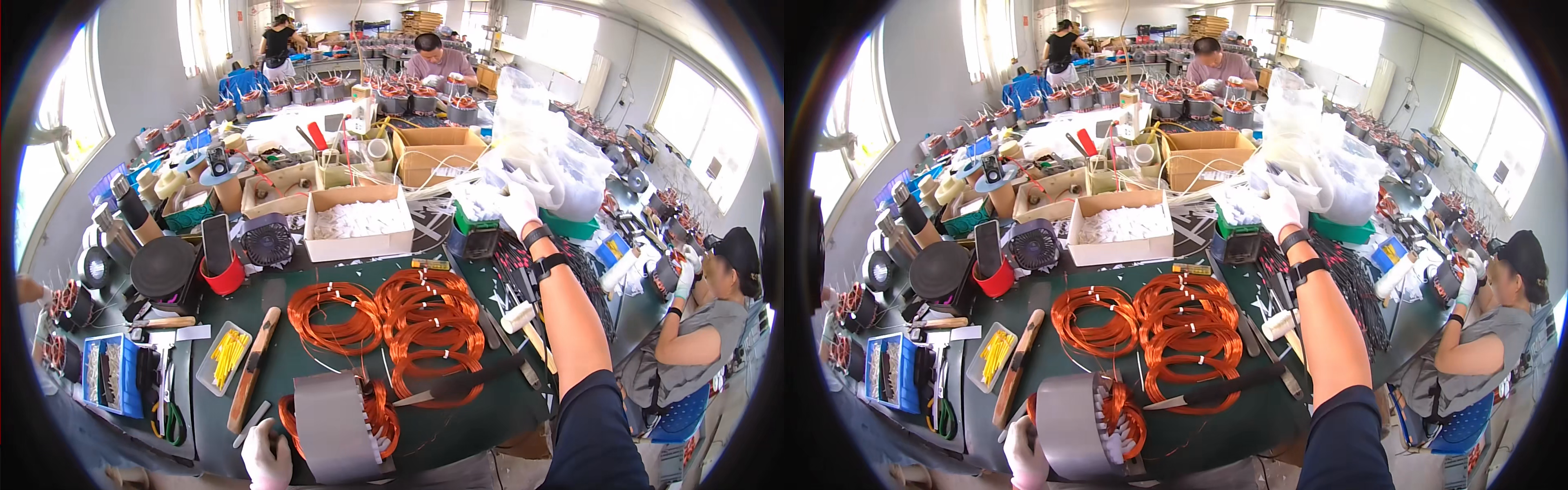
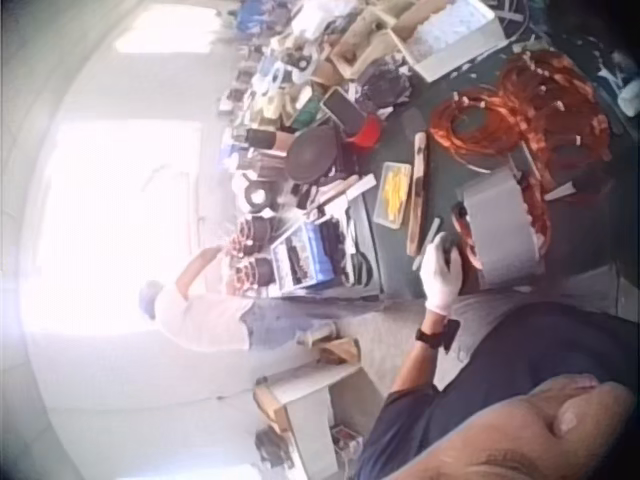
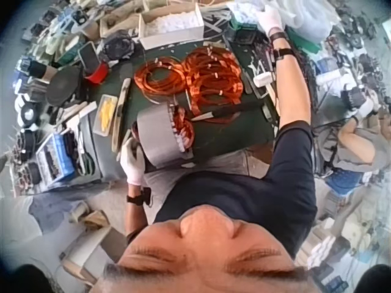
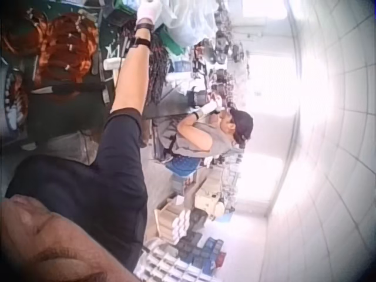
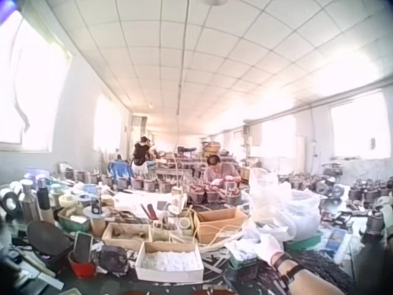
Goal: Assembling a motor stator by inserting copper wire coils into the slots and securing them.
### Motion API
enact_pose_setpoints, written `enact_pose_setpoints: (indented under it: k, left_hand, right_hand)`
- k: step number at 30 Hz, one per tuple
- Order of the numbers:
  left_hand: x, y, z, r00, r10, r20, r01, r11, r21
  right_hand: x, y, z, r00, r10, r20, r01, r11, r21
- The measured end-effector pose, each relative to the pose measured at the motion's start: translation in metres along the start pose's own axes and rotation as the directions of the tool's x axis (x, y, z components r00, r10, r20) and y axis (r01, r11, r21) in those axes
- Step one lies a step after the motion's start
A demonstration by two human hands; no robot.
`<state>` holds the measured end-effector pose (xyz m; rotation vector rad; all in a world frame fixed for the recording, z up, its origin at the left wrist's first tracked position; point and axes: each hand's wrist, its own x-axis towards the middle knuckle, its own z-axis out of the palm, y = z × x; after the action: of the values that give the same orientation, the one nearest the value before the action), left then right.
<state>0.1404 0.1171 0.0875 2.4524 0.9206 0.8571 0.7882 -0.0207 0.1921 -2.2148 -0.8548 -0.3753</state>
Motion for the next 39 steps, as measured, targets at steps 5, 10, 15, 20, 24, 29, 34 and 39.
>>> enact_pose_setpoints:
  k: [5, 10, 15, 20, 24, 29, 34, 39]
  left_hand:
    - [-0.003, -0.004, 0.011, 0.999, -0.014, -0.045, 0.011, 0.997, -0.081]
    - [-0.006, -0.001, 0.002, 0.999, -0.014, -0.042, 0.012, 0.998, -0.062]
    - [-0.004, 0.002, 0.006, 0.999, 0.018, -0.046, -0.023, 0.994, -0.107]
    - [-0.016, -0.014, 0.002, 0.984, -0.026, -0.176, -0.006, 0.983, -0.183]
    - [-0.017, 0.015, -0.024, 0.931, -0.163, -0.326, 0.007, 0.902, -0.431]
    - [-0.016, 0.130, -0.085, 0.963, 0.246, -0.108, -0.260, 0.750, -0.609]
    - [-0.027, 0.153, -0.097, 0.987, 0.128, 0.096, -0.032, 0.747, -0.664]
    - [-0.047, 0.150, -0.068, 0.979, 0.013, 0.205, 0.145, 0.661, -0.736]
  right_hand:
    - [0.006, 0.013, -0.008, 0.998, 0.061, 0.029, -0.058, 0.993, -0.100]
    - [-0.017, -0.011, -0.020, 0.970, -0.195, -0.145, 0.143, 0.941, -0.307]
    - [-0.056, -0.021, -0.063, 0.906, -0.241, -0.348, 0.180, 0.963, -0.199]
    - [-0.177, -0.139, -0.088, 0.998, 0.043, -0.043, 0.001, 0.687, 0.726]
    - [-0.296, -0.205, -0.119, 0.977, -0.204, 0.068, 0.092, 0.684, 0.724]
    - [-0.381, -0.250, -0.127, 0.928, -0.314, 0.202, 0.000, 0.542, 0.841]
    - [-0.406, -0.253, -0.115, 0.901, -0.202, 0.383, -0.256, 0.466, 0.847]
    - [-0.420, -0.277, -0.098, 0.718, -0.694, -0.043, 0.686, 0.697, 0.210]
